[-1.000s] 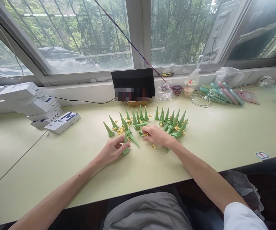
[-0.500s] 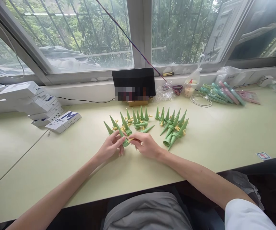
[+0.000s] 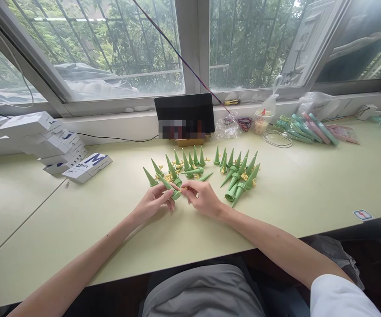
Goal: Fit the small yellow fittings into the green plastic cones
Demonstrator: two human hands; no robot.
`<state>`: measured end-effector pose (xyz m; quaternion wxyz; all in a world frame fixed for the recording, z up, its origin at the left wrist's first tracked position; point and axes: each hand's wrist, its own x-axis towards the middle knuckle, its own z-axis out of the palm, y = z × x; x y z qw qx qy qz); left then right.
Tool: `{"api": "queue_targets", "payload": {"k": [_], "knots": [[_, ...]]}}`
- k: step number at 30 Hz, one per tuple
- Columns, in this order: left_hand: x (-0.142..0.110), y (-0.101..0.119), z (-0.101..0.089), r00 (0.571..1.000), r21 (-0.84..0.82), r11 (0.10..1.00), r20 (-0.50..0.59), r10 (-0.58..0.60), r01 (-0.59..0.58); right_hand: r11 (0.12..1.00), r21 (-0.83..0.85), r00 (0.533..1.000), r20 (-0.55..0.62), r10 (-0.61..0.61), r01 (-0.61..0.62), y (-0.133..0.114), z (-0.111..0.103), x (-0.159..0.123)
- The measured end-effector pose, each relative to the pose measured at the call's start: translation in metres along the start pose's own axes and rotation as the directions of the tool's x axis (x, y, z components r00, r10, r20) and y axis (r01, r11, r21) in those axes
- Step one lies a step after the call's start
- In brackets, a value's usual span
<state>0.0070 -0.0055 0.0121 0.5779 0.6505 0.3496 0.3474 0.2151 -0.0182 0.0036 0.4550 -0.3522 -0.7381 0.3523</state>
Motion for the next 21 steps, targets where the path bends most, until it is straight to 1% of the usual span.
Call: {"api": "queue_targets", "payload": {"k": [6, 11, 21], "knots": [[0.0009, -0.0013, 0.0004, 0.999, -0.02, 0.999, -0.006, -0.043, 0.043, 0.998, -0.063, 1.0, -0.015, 0.004, -0.005, -0.0005, -0.0004, -0.0001], [0.0012, -0.0024, 0.0009, 0.999, -0.009, 0.999, 0.01, -0.048, 0.048, 0.996, -0.082, 1.0, -0.015, -0.02, 0.018, 0.0004, -0.0007, -0.0002], [0.0008, -0.0017, 0.0024, 0.999, 0.069, 0.998, 0.034, -0.005, 0.003, 1.0, -0.012, 0.999, 0.045, -0.013, 0.014, 0.0011, 0.0014, -0.0016]]}}
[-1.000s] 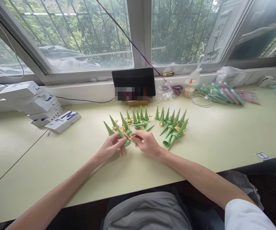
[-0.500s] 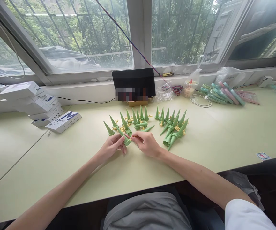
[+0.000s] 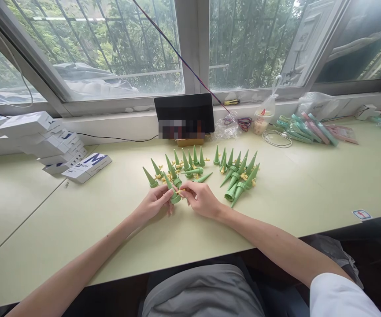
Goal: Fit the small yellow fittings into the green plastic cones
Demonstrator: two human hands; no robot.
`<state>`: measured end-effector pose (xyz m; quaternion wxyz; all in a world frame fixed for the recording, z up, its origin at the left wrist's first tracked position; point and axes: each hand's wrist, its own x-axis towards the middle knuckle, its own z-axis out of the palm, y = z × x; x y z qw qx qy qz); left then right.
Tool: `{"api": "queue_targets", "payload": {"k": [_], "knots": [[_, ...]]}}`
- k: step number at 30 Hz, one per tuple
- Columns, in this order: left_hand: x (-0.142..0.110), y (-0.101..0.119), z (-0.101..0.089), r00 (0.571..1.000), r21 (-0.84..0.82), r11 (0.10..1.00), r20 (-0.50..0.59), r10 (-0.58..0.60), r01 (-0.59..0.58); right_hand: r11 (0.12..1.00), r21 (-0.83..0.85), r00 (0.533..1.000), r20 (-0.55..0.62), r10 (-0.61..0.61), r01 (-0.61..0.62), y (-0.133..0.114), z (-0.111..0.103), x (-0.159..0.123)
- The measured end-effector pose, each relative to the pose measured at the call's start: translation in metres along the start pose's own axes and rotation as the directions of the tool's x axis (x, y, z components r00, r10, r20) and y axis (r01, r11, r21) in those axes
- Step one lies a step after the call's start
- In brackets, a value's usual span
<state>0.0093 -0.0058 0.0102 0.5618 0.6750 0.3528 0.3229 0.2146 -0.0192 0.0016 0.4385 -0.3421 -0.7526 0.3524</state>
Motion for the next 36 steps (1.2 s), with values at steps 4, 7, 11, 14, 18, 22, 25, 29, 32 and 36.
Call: {"api": "queue_targets", "payload": {"k": [4, 7, 11, 14, 18, 22, 25, 29, 32, 36], "knots": [[0.0, 0.0, 0.0, 1.0, 0.017, 1.0, -0.003, 0.004, -0.004, 1.0, 0.001, 1.0, 0.008, 0.005, -0.005, 0.003, 0.0, -0.001], [0.001, 0.0, -0.001, 1.0, 0.016, 1.0, -0.014, 0.003, -0.002, 1.0, 0.002, 1.0, 0.024, 0.009, -0.009, 0.004, 0.0, -0.001], [0.0, -0.001, -0.001, 1.0, 0.006, 1.0, -0.026, 0.002, -0.002, 1.0, 0.01, 0.999, 0.05, 0.009, -0.009, 0.004, 0.0, -0.001], [-0.001, 0.0, -0.001, 1.0, 0.011, 1.0, -0.028, 0.001, 0.0, 1.0, 0.01, 0.998, 0.064, 0.018, -0.018, 0.005, 0.0, -0.001], [-0.001, 0.001, -0.002, 0.999, 0.02, 1.0, -0.033, 0.012, -0.011, 0.999, 0.02, 0.997, 0.065, 0.038, -0.04, 0.006, 0.001, -0.001], [-0.001, 0.001, -0.004, 0.999, 0.038, 0.999, -0.021, 0.036, -0.036, 0.998, 0.027, 0.996, 0.067, 0.054, -0.056, 0.008, 0.001, -0.002], [-0.002, -0.001, -0.005, 0.999, 0.049, 0.998, -0.001, 0.035, -0.035, 0.998, 0.017, 0.996, 0.067, 0.06, -0.062, 0.009, 0.001, -0.001], [-0.002, -0.006, -0.005, 1.0, 0.059, 0.998, 0.011, 0.026, -0.027, 0.997, 0.021, 0.995, 0.076, 0.066, -0.068, 0.01, 0.0, -0.001], [-0.002, -0.01, -0.006, 1.0, 0.073, 0.997, 0.01, 0.028, -0.028, 0.995, 0.044, 0.992, 0.09, 0.083, -0.087, 0.01, 0.001, -0.001], [-0.003, -0.012, -0.007, 0.999, 0.083, 0.996, 0.014, 0.035, -0.036, 0.991, 0.053, 0.987, 0.105, 0.118, -0.124, 0.008, 0.002, -0.002]]}}
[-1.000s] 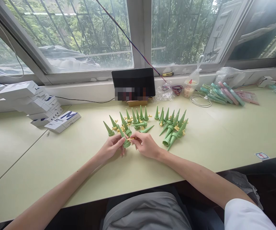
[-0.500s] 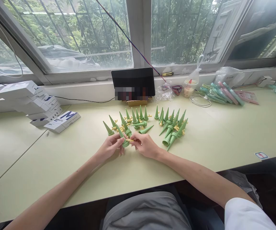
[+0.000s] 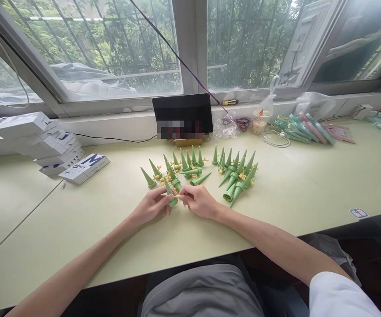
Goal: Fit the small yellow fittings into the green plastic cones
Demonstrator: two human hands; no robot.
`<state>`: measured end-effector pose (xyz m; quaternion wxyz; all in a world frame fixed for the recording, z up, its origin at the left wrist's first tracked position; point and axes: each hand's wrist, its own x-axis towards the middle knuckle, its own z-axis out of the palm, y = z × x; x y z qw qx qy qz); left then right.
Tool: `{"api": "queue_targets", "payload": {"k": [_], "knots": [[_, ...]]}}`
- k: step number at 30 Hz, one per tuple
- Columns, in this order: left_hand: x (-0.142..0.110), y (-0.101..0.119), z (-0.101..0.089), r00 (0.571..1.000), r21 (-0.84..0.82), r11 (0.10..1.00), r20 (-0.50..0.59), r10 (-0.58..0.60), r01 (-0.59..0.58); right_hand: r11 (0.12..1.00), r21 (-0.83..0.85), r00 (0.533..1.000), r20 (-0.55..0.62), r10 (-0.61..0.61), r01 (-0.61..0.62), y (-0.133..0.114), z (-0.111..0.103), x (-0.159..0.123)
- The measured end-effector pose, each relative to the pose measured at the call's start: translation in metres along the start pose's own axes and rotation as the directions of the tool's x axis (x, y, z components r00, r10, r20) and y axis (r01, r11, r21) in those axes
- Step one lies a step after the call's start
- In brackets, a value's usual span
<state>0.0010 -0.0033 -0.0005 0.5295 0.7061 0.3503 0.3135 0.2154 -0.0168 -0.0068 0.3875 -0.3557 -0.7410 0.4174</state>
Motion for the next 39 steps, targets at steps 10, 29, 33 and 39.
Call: {"api": "queue_targets", "payload": {"k": [10, 29, 33, 39], "knots": [[-0.001, -0.001, 0.0, 0.999, 0.011, 0.999, 0.002, 0.052, -0.052, 0.997, -0.072, 1.0, 0.008, -0.003, 0.004, -0.008, -0.002, 0.001], [-0.004, 0.001, 0.005, 0.951, 0.421, 0.866, -0.027, 0.307, -0.268, 0.99, -0.14, 0.997, -0.073, -0.02, 0.009, 0.0, 0.003, 0.003], [-0.003, 0.003, 0.007, 0.95, 0.434, 0.865, -0.061, 0.305, -0.25, 0.993, -0.121, 0.996, -0.087, -0.007, -0.004, 0.001, 0.004, 0.002], [-0.001, 0.007, 0.009, 0.967, 0.267, 0.954, -0.171, 0.189, -0.139, 0.995, -0.073, 0.993, -0.094, -0.07, 0.063, -0.001, 0.005, 0.0]]}}
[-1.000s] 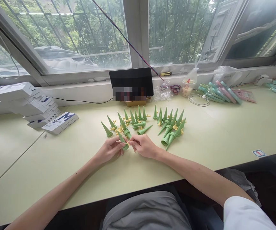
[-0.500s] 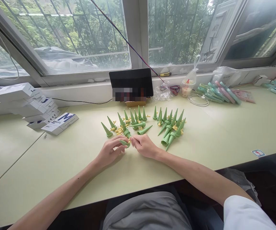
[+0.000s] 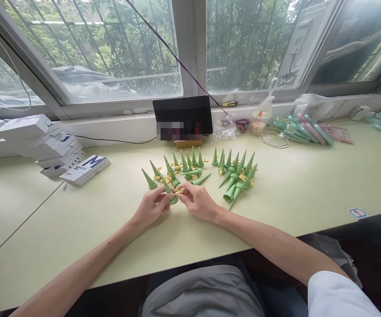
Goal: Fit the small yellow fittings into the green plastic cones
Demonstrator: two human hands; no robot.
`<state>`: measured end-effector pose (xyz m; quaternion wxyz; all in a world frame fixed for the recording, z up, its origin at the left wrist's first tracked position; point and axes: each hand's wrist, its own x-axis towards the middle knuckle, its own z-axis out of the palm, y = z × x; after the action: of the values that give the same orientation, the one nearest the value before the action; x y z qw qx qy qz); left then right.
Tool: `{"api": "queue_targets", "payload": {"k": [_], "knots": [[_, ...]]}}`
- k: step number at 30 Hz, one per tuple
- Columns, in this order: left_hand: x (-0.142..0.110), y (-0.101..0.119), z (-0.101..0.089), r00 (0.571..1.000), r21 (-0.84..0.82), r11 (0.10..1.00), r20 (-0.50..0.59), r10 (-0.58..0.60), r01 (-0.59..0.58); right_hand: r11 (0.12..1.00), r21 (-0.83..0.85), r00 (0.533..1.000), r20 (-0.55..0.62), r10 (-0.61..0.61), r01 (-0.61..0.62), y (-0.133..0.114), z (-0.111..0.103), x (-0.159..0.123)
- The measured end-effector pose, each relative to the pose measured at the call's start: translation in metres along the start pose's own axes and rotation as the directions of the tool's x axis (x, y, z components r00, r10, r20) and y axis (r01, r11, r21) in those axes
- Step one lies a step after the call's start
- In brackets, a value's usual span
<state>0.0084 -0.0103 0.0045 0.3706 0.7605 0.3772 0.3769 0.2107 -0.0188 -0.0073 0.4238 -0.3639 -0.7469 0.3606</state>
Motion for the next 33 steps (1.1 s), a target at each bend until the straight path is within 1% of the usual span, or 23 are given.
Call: {"api": "queue_targets", "payload": {"k": [3, 6, 12, 15, 17, 22, 27, 33], "knots": [[0.0008, 0.0028, -0.0013, 0.997, -0.107, 0.991, 0.006, -0.077, 0.077, 1.0, 0.026, 1.0, 0.002, -0.002, 0.002, 0.0009, -0.0002, 0.0002], [0.001, 0.0047, -0.0024, 0.993, -0.171, 0.978, 0.037, -0.117, 0.121, 1.0, 0.026, 1.0, 0.005, -0.003, 0.003, 0.0039, 0.0002, 0.0006], [0.0002, 0.0039, -0.0033, 0.988, -0.187, 0.971, 0.077, -0.135, 0.147, 0.996, -0.045, 0.997, -0.018, -0.08, 0.079, 0.0086, 0.001, 0.0021], [-0.0005, 0.001, -0.0024, 0.985, -0.194, 0.967, 0.088, -0.15, 0.165, 0.988, -0.097, 0.993, -0.008, -0.119, 0.117, 0.0073, -0.0001, 0.0029], [-0.0009, -0.0013, -0.0016, 0.983, -0.202, 0.964, 0.094, -0.156, 0.172, 0.987, -0.108, 0.993, 0.003, -0.12, 0.12, 0.0063, -0.0007, 0.0033], [-0.0015, -0.004, -0.0013, 0.988, -0.175, 0.975, 0.092, -0.125, 0.139, 0.983, -0.143, 0.993, 0.041, -0.112, 0.117, 0.0068, -0.0003, 0.0031], [-0.0015, -0.0019, -0.0014, 0.992, -0.154, 0.984, 0.098, -0.074, 0.088, 0.977, -0.184, 0.992, 0.079, -0.099, 0.112, 0.0081, 0.0016, 0.0009], [-0.0014, 0.0014, -0.0022, 0.996, -0.045, 0.999, 0.086, 0.0, 0.004, 0.981, -0.173, 0.993, 0.085, -0.077, 0.091, 0.0086, 0.0018, 0.0002]]}}
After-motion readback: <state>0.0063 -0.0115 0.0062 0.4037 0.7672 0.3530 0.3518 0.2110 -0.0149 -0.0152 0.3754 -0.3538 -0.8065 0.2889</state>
